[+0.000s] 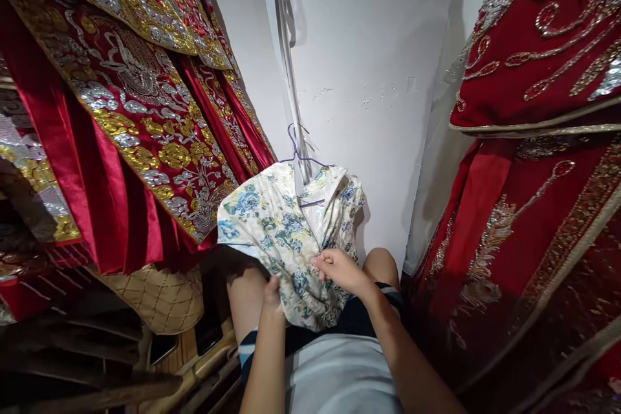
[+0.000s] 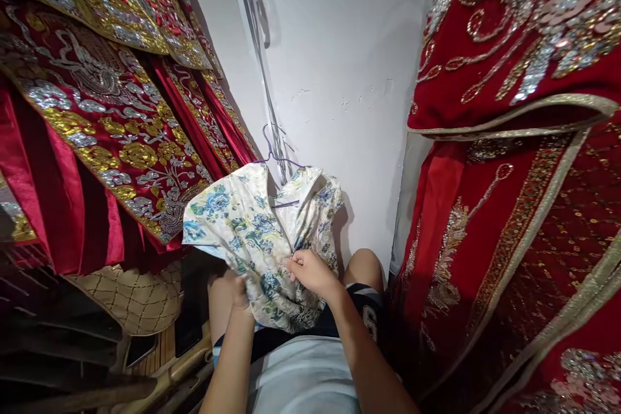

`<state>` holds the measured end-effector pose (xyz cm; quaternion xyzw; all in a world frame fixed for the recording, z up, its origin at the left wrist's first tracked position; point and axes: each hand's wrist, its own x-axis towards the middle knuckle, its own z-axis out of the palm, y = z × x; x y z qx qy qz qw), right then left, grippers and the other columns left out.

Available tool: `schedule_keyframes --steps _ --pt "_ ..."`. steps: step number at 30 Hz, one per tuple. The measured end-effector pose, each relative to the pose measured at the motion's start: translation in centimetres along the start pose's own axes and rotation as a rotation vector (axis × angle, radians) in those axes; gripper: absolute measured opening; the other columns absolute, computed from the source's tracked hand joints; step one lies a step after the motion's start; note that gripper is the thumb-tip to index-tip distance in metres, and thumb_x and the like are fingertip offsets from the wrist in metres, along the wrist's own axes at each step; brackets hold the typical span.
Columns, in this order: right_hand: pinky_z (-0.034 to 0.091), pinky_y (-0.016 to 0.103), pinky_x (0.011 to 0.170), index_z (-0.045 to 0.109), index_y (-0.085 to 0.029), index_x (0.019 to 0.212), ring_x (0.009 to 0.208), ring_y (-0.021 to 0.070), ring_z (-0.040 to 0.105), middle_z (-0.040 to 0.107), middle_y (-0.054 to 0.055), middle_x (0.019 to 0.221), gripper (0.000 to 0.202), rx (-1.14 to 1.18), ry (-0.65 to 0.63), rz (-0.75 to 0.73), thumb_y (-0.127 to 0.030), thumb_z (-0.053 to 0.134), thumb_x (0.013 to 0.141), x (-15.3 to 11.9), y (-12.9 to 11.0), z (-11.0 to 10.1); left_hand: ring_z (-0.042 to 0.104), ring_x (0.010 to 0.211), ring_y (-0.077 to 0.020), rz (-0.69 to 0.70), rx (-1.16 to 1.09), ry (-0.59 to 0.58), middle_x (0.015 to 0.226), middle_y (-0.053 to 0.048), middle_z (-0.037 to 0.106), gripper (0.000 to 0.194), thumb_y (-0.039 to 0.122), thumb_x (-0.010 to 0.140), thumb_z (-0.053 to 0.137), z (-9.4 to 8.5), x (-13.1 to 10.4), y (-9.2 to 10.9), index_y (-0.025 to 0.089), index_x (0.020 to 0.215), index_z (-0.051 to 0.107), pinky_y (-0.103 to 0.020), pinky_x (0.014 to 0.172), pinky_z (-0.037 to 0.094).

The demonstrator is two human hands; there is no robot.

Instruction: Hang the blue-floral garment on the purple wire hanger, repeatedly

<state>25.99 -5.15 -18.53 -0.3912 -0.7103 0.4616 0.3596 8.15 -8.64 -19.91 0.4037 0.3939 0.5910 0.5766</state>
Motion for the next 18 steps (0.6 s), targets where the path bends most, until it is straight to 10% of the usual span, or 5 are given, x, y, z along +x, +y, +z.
schedule_keyframes --steps 7,12,18 --pt "0.037 0.027 0.063 0.055 -0.022 0.077 0.064 0.016 0.057 0.063 -0.001 0.063 0.023 -0.12 0.077 -0.078 -0.036 0.049 0.093 -0.1 0.4 -0.6 0.067 0.11 -0.0347 -0.135 -0.101 -0.1 0.099 -0.013 0.074 0.05 0.048 0.073 0.075 0.3 0.5 0.1 0.015 0.109 0.068 -0.047 0.097 0.053" --pt "0.04 0.027 0.061 0.057 -0.02 0.069 0.057 0.0147 0.053 0.057 -0.002 0.057 0.028 0.08 0.044 -0.094 -0.033 0.048 0.092 -0.5 0.2 -1.4 0.057 0.125 -0.0344 -0.087 0.026 0.2 0.115 -0.014 0.069 0.045 0.041 0.075 0.075 -0.9 1.5 0.1 0.019 0.113 0.064 -0.046 0.104 0.047" --pt "0.036 0.025 0.053 0.063 -0.018 0.064 0.047 0.0122 0.046 0.058 -0.001 0.049 0.024 0.197 0.128 -0.045 -0.027 0.053 0.084 -0.1 -0.2 -0.8 0.032 0.144 -0.029 0.616 0.531 0.729 0.153 -0.016 0.036 0.063 0.027 0.086 0.057 0.3 1.5 -2.7 0.02 0.145 0.035 -0.047 0.119 0.024"
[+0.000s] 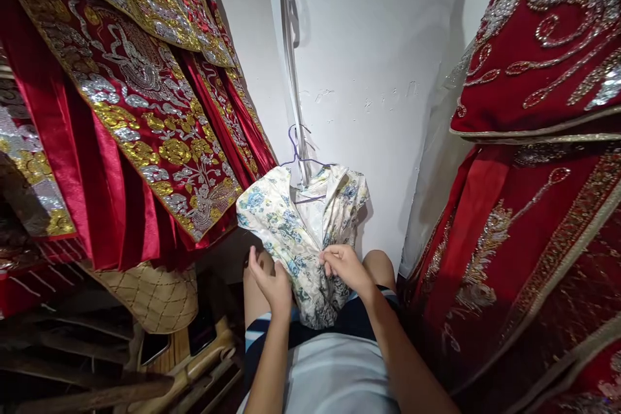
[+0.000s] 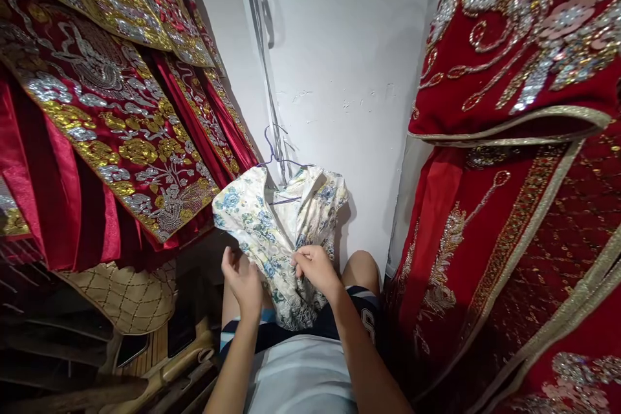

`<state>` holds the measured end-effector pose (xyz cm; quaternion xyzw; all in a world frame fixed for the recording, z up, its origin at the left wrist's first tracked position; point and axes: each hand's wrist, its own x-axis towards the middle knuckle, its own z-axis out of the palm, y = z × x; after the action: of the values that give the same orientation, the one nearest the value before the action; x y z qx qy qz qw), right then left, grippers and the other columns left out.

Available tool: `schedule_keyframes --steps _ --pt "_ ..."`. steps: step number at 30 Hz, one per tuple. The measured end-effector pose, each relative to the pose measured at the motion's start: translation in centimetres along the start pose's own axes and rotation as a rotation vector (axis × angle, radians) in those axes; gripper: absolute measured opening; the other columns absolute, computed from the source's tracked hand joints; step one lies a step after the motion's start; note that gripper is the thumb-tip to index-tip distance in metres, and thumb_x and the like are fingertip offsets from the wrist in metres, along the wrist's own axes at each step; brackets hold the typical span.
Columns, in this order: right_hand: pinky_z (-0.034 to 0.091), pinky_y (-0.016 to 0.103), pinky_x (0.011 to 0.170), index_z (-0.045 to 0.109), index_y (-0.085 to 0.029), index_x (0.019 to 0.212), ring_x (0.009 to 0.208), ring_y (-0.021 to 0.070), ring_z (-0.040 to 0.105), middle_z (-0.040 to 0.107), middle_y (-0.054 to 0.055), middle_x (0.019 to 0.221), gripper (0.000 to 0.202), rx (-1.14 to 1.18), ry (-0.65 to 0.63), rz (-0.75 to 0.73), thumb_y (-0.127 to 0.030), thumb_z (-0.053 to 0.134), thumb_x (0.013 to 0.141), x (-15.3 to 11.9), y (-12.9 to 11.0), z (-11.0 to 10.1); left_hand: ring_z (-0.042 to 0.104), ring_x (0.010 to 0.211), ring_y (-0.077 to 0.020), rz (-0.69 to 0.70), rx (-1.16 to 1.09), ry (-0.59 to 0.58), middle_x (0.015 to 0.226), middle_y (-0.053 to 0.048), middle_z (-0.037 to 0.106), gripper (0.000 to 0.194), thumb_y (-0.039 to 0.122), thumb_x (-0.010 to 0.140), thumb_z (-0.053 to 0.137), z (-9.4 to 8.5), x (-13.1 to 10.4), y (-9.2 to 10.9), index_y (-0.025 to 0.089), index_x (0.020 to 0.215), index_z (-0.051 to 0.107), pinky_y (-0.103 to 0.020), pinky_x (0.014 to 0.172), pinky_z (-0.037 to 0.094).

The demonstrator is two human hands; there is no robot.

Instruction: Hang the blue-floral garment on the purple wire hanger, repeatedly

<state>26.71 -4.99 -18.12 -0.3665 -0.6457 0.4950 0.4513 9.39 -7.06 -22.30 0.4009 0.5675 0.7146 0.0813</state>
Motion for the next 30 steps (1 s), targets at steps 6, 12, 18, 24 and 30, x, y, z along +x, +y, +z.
schedule_keyframes --steps 6,12,18,24,30 --pt "0.025 0.024 0.043 0.066 -0.017 0.064 0.038 0.0101 0.039 0.058 -0.001 0.045 0.021 0.103 -0.09 0.093 -0.031 0.057 0.078 0.2 -0.3 1.8 0.06 0.107 -0.0266 0.247 0.044 -0.476 0.106 -0.011 0.065 0.021 0.031 0.091 0.05 2.0 -3.9 -0.1 0.02 0.106 0.061 -0.04 0.096 0.046" --pt "0.025 0.023 0.041 0.071 -0.016 0.064 0.039 0.0078 0.037 0.057 -0.001 0.046 0.023 0.229 0.045 0.068 -0.034 0.066 0.076 4.3 -4.9 0.6 0.06 0.082 -0.0228 0.175 0.124 -0.594 0.08 -0.006 0.062 0.025 0.038 0.095 0.042 2.4 -3.1 -1.0 0.021 0.088 0.059 -0.031 0.076 0.046" --pt "0.018 0.021 0.038 0.067 -0.013 0.061 0.036 0.0046 0.031 0.049 -0.004 0.041 0.02 0.39 0.137 -0.099 -0.03 0.068 0.072 10.4 -12.4 1.0 0.058 0.074 -0.0201 0.277 0.237 -0.629 0.075 -0.004 0.058 0.024 0.035 0.095 0.04 0.9 -1.6 -2.9 0.021 0.083 0.054 -0.029 0.071 0.042" --pt "0.022 0.02 0.039 0.066 -0.014 0.067 0.037 0.0055 0.035 0.05 -0.004 0.042 0.02 0.372 0.129 -0.154 -0.029 0.06 0.078 10.8 -13.1 1.3 0.059 0.067 -0.0196 0.341 0.31 -0.852 0.07 -0.002 0.062 0.022 0.036 0.094 0.046 -0.2 3.2 0.0 0.021 0.083 0.058 -0.03 0.069 0.044" --pt "0.025 0.021 0.04 0.064 -0.015 0.066 0.035 0.0067 0.037 0.052 -0.004 0.04 0.023 0.201 0.071 -0.214 -0.033 0.06 0.08 10.2 -12.2 -0.1 0.062 0.075 -0.0174 0.628 0.087 -0.517 0.085 -0.004 0.068 0.03 0.031 0.096 0.048 3.0 11.3 11.1 0.02 0.122 0.057 -0.03 0.077 0.046"
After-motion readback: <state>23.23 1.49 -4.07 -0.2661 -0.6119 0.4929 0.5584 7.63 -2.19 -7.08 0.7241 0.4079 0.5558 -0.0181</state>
